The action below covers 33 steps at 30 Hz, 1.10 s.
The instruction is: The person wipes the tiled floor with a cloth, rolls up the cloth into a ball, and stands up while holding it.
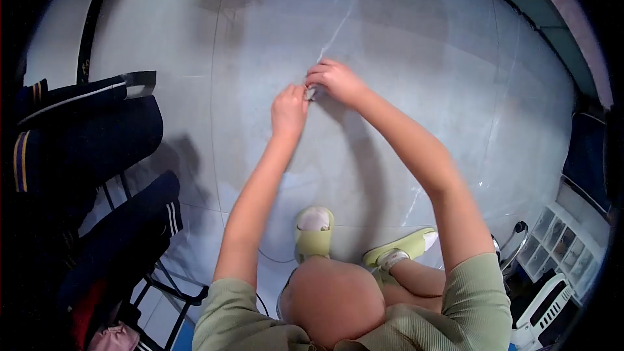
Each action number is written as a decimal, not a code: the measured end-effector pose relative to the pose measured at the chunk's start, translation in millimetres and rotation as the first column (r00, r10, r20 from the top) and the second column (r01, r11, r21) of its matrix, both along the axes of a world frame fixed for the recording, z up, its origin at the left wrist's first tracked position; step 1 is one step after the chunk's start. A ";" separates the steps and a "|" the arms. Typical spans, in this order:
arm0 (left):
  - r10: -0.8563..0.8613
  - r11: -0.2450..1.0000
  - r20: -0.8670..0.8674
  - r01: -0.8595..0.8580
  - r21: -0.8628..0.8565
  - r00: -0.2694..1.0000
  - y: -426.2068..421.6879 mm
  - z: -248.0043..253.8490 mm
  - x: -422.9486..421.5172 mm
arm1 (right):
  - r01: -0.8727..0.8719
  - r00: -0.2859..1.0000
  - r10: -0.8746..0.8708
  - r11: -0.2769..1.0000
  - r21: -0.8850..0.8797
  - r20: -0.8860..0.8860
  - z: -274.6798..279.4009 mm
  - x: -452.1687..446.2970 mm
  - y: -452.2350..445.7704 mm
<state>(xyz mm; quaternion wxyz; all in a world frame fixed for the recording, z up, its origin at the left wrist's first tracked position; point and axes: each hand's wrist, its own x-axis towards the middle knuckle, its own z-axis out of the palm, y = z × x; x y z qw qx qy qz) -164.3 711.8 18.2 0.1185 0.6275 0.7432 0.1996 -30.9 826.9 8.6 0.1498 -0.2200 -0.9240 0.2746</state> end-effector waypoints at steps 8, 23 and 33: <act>-0.142 0.990 -0.007 0.143 0.021 0.990 10.5 -6.3 78.4 | 0.054 0.998 -0.052 0.995 -0.084 0.021 15.4 85.9 -6.6; -0.228 0.972 0.130 0.234 -0.037 0.965 -7.8 -0.3 98.5 | 0.244 0.951 -0.173 0.930 -0.274 0.258 38.3 135.8 -88.9; 0.154 0.981 0.337 -0.104 -0.162 0.929 -42.1 14.8 100.7 | 0.266 0.953 -0.217 0.933 -0.243 0.212 21.8 102.5 -87.0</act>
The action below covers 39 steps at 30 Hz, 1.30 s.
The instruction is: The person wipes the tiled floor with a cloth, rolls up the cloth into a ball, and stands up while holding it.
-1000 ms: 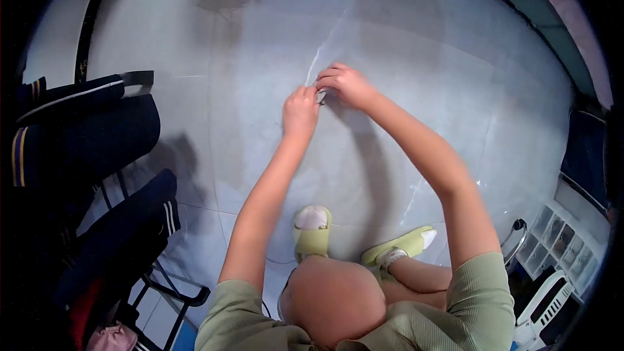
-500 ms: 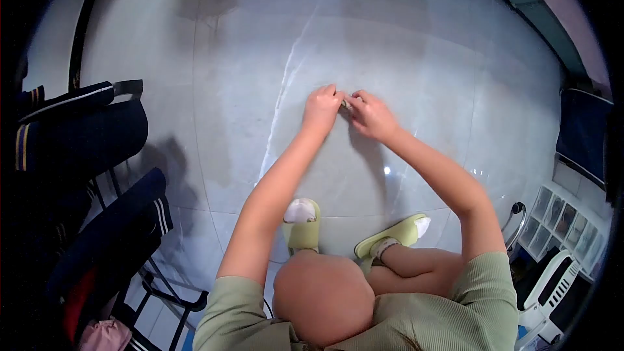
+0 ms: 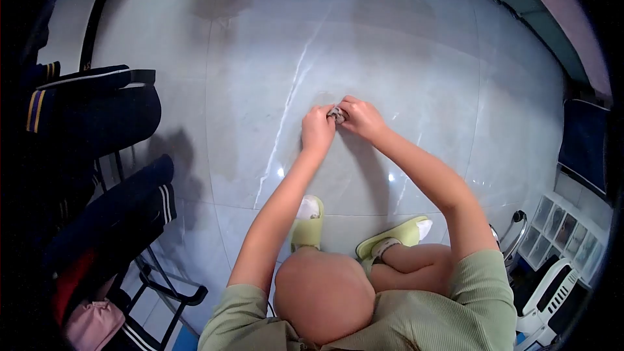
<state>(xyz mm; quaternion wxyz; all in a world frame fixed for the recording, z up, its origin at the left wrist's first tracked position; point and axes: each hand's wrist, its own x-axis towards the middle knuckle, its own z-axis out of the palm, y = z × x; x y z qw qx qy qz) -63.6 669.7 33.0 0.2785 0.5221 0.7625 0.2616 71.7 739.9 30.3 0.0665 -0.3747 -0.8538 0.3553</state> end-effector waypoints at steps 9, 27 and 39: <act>0.297 0.948 0.302 -0.243 -0.204 0.906 -2.3 16.8 -6.2 | -0.106 0.994 0.102 0.985 0.135 0.038 6.3 -12.7 -0.4; 0.000 0.995 0.185 0.019 -0.099 0.983 -46.7 -5.4 17.0 | -0.407 0.901 0.370 0.902 0.145 0.228 -6.8 -1.8 -4.4; 0.015 0.959 0.591 0.155 -0.236 0.807 -39.4 0.6 42.5 | 0.055 0.895 0.085 0.953 -0.298 0.438 35.1 51.5 52.2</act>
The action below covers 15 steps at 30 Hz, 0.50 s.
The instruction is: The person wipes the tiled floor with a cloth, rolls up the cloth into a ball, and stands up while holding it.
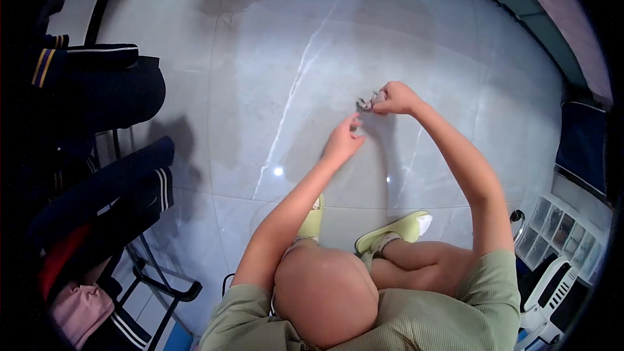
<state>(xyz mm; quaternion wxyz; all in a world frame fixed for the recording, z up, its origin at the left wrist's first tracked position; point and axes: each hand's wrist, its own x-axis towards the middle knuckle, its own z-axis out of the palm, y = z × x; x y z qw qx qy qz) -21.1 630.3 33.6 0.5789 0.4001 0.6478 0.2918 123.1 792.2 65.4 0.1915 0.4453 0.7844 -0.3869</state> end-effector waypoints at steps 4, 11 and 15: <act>0.217 0.976 0.150 -0.220 0.000 0.965 13.0 1.3 -14.9 | 0.335 0.760 -0.632 0.581 -0.742 -0.153 -12.3 4.1 -8.1; 0.194 0.953 0.078 -0.207 0.220 0.978 21.2 14.8 -48.0 | 0.248 0.364 -0.929 0.161 -0.955 -0.062 -35.7 -30.0 -66.1; 0.080 0.963 -0.182 -0.029 0.266 0.980 1.3 9.4 -67.0 | 0.344 0.402 -0.903 0.303 -0.889 -0.152 -42.7 -46.9 -87.3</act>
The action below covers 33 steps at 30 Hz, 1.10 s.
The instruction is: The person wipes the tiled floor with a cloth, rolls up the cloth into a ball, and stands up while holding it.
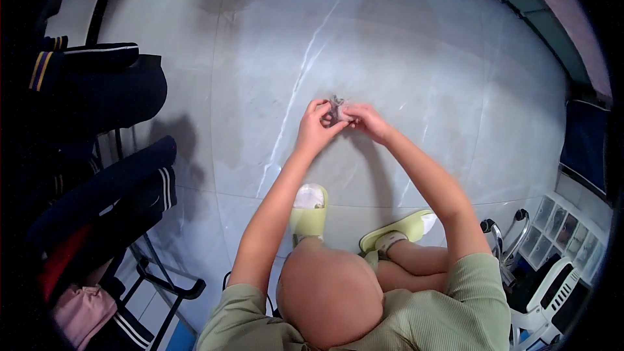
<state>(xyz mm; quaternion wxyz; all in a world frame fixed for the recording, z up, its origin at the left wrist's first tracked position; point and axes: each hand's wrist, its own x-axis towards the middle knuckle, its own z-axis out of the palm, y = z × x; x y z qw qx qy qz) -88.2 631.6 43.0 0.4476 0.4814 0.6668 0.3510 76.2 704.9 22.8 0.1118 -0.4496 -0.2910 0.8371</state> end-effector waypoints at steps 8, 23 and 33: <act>0.206 0.978 0.034 -0.205 -0.041 0.978 -30.6 -1.1 -13.3 | -0.122 0.981 0.089 0.973 0.194 0.173 5.5 -45.6 -22.2; 0.434 0.897 -0.293 -0.438 0.054 0.852 -68.3 9.2 -106.5 | -0.466 0.879 0.154 0.474 0.747 0.450 9.8 -150.6 -75.0; 0.287 0.957 -0.533 -0.263 0.123 0.796 -46.3 -13.3 -104.0 | -0.409 0.900 -0.004 0.345 0.845 0.437 -0.2 -152.9 -60.4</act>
